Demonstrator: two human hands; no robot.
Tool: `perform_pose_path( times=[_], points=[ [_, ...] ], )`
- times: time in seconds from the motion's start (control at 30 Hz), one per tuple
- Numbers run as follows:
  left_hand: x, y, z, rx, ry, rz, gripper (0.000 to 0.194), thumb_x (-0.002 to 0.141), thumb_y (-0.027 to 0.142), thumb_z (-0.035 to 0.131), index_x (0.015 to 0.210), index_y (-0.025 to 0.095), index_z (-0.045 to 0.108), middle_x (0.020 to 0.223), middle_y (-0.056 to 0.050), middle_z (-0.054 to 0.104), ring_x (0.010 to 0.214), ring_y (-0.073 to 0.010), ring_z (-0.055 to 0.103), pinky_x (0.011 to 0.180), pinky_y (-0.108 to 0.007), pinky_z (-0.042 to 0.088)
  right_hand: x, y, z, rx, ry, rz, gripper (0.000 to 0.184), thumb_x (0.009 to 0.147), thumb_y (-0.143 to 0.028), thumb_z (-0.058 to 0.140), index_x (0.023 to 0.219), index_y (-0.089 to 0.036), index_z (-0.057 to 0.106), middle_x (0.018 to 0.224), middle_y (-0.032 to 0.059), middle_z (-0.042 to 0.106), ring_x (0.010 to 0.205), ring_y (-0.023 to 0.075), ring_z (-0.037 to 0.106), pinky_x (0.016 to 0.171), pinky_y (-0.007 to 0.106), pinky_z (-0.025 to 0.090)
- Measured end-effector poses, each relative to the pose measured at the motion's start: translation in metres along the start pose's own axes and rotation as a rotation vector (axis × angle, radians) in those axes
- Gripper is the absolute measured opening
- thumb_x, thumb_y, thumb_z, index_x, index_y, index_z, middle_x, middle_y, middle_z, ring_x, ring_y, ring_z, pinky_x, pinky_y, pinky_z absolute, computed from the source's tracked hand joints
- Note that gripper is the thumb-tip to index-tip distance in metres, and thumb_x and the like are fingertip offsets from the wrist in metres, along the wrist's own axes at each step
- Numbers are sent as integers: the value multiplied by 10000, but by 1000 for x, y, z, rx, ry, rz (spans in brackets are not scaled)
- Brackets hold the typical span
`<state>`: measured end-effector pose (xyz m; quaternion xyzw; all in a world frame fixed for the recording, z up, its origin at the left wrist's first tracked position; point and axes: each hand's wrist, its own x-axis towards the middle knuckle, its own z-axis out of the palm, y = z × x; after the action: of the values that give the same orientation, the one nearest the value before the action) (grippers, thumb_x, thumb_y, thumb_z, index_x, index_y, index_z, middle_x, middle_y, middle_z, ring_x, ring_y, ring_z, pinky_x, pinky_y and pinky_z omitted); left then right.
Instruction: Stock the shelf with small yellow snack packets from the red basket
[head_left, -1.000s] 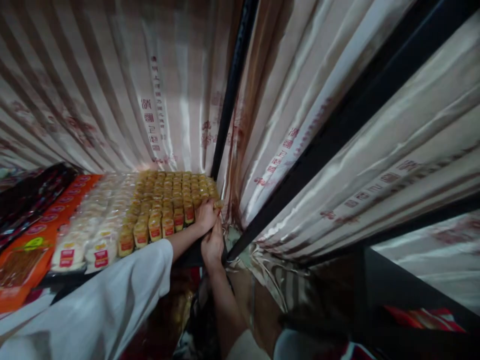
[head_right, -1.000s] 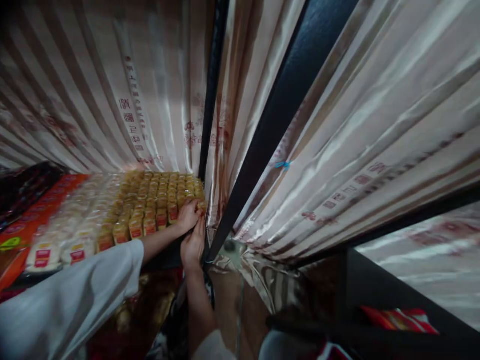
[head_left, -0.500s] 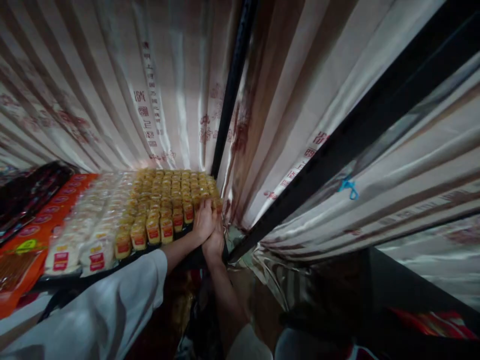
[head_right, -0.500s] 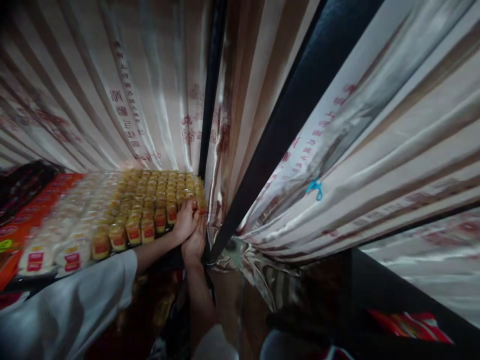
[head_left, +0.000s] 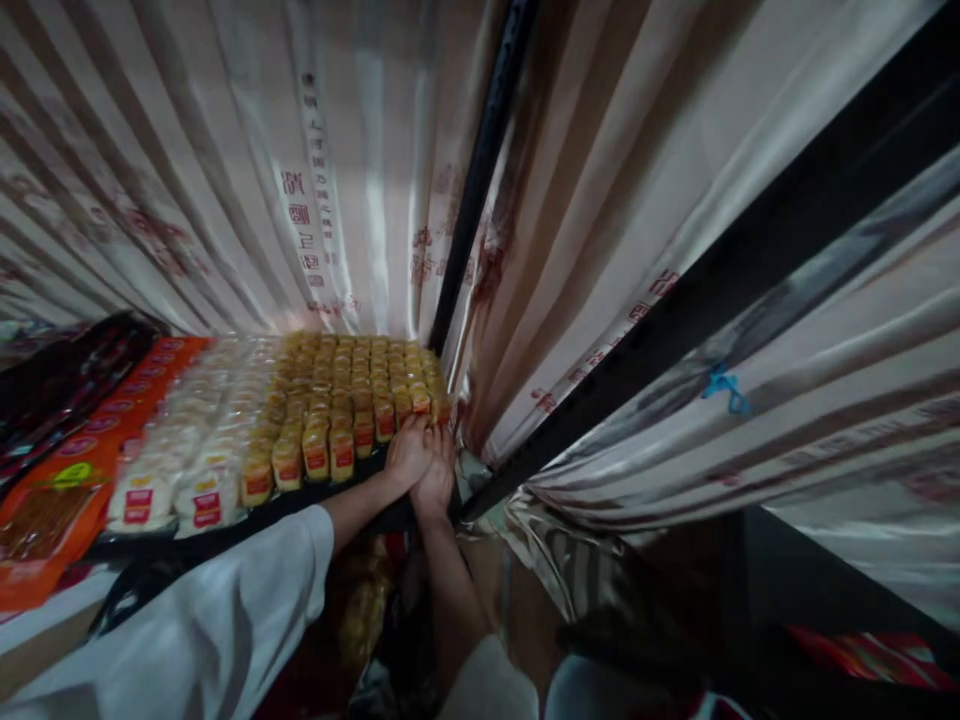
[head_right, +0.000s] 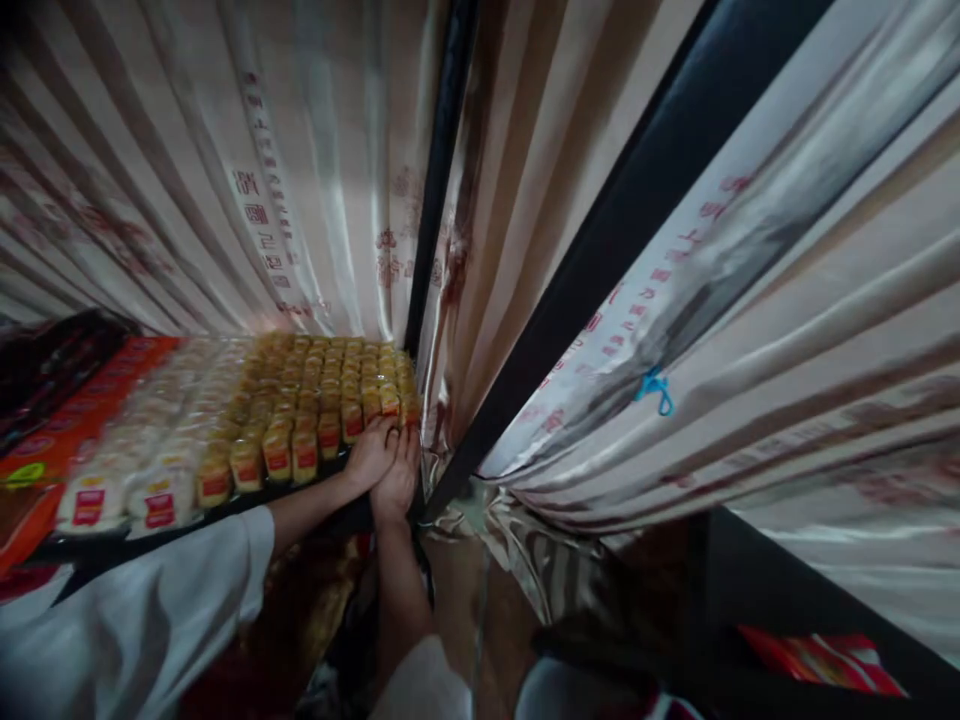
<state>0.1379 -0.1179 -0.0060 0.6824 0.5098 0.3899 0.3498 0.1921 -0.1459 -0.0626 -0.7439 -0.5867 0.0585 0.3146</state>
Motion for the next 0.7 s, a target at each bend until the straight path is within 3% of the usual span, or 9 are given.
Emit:
perform_pose_path(
  times=[0.17,0.33,0.5,0.6,0.7],
  points=[
    [-21,-1,-10,144,-19,-9,336,810,122,409,1085,156,600,1088,-108,612,1045,-204,566,982,-359,430,1,6,-4,147,18,74,482,869,-145,346,1339,-64,415,1442,201,333,1354,255,291,1083,437,304],
    [-61,-9,-33,144,-16,29,349,818,99,378,1098,131,585,1093,-102,610,1043,-177,570,966,-309,442,-17,-6,-22,226,88,-37,524,805,-96,347,1323,-54,417,1416,189,373,1343,225,306,1091,420,300],
    [-125,-35,-69,99,-107,162,303,830,119,370,1011,159,610,942,-68,634,898,-144,598,848,-265,482,-73,-35,-45,417,133,-105,358,876,-201,359,1184,-127,527,1129,139,593,1033,182,583,932,364,463],
    [-164,-56,-87,104,-189,76,284,818,123,379,909,179,642,867,-48,649,849,-145,601,818,-271,484,-114,-49,-43,524,40,-145,265,894,-235,383,1050,-163,584,973,93,638,846,151,636,790,299,514],
    [-191,-81,-97,94,-248,-72,317,787,109,399,958,189,654,938,-53,679,937,-159,604,883,-294,468,-146,-56,-27,476,-139,-168,249,892,-221,385,927,-165,625,885,81,676,861,164,642,808,286,503]
  ],
)
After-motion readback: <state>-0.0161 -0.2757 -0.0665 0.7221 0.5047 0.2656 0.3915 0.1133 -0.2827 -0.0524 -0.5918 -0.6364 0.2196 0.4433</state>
